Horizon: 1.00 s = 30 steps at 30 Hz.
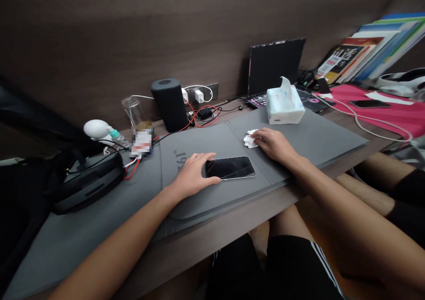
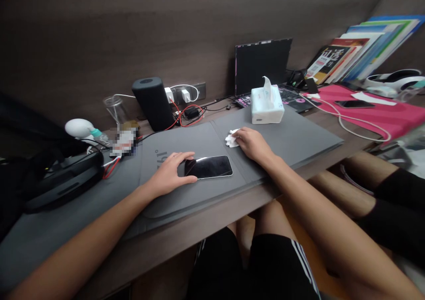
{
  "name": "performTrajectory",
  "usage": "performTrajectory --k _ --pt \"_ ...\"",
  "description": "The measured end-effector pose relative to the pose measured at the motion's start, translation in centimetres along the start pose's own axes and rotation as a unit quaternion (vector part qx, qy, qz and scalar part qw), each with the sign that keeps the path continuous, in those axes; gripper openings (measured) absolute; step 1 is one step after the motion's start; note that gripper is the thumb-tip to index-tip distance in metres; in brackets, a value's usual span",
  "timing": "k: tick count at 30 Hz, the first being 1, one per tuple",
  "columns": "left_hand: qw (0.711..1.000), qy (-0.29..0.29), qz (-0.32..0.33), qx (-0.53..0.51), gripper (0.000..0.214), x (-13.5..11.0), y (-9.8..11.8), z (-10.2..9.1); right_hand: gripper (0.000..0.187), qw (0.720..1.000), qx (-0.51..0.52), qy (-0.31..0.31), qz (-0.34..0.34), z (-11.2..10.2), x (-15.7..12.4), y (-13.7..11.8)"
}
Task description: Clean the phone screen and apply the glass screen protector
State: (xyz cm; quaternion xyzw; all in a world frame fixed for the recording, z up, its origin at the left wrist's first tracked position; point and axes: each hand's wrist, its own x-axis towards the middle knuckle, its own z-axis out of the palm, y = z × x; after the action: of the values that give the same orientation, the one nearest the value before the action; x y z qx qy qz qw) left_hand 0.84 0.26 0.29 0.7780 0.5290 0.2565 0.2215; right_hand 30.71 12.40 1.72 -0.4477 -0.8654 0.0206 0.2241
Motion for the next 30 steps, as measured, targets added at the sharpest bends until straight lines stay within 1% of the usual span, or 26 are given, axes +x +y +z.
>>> performTrajectory --k 2,4,6,9,13,17,20,22,25,28,30 --pt "1.0 0.0 -0.001 0.0 0.062 0.0 0.0 0.0 0.025 0.999 0.04 0.008 -0.024 -1.2 -1.4 -1.2" --pt "1.0 -0.001 0.001 0.0 0.061 0.0 0.0 0.0 0.024 0.994 0.083 0.005 -0.07 -2.2 -3.0 -2.5" --pt "1.0 -0.002 0.005 0.002 0.061 0.0 0.0 0.0 0.026 0.989 0.101 -0.001 -0.105 -2.6 -4.4 -3.7" --pt "1.0 -0.003 0.004 0.008 0.061 0.0 0.1 -0.1 0.029 0.983 0.115 -0.036 -0.142 -1.9 -5.5 -5.0" --pt "1.0 -0.007 -0.001 0.008 0.06 0.0 0.3 -0.1 0.031 0.977 0.11 -0.075 -0.164 -0.6 -5.6 -6.4" --pt "1.0 -0.005 0.002 0.008 0.061 0.0 0.3 -0.1 0.032 0.978 0.074 -0.095 -0.169 -0.9 -6.2 -7.4" --pt "1.0 -0.004 0.002 0.012 0.061 0.0 0.1 0.0 0.035 0.975 0.071 -0.109 -0.18 -1.4 -7.0 -7.0" --pt "1.0 -0.005 0.005 0.013 0.061 0.0 0.1 0.0 0.037 0.974 0.067 -0.122 -0.18 -1.4 -6.9 -6.4" --pt "1.0 -0.004 0.009 0.017 0.06 0.0 0.0 0.1 0.037 0.972 0.06 -0.144 -0.176 -1.4 -5.6 -6.1" --pt "1.0 -0.003 0.01 0.023 0.058 -0.1 0.1 0.0 0.032 0.97 0.069 -0.156 -0.172 -1.2 -4.0 -7.1" --pt "1.0 -0.004 0.01 0.024 0.058 -0.1 0.2 0.0 0.031 0.97 0.069 -0.152 -0.175 -1.1 -3.7 -8.0"
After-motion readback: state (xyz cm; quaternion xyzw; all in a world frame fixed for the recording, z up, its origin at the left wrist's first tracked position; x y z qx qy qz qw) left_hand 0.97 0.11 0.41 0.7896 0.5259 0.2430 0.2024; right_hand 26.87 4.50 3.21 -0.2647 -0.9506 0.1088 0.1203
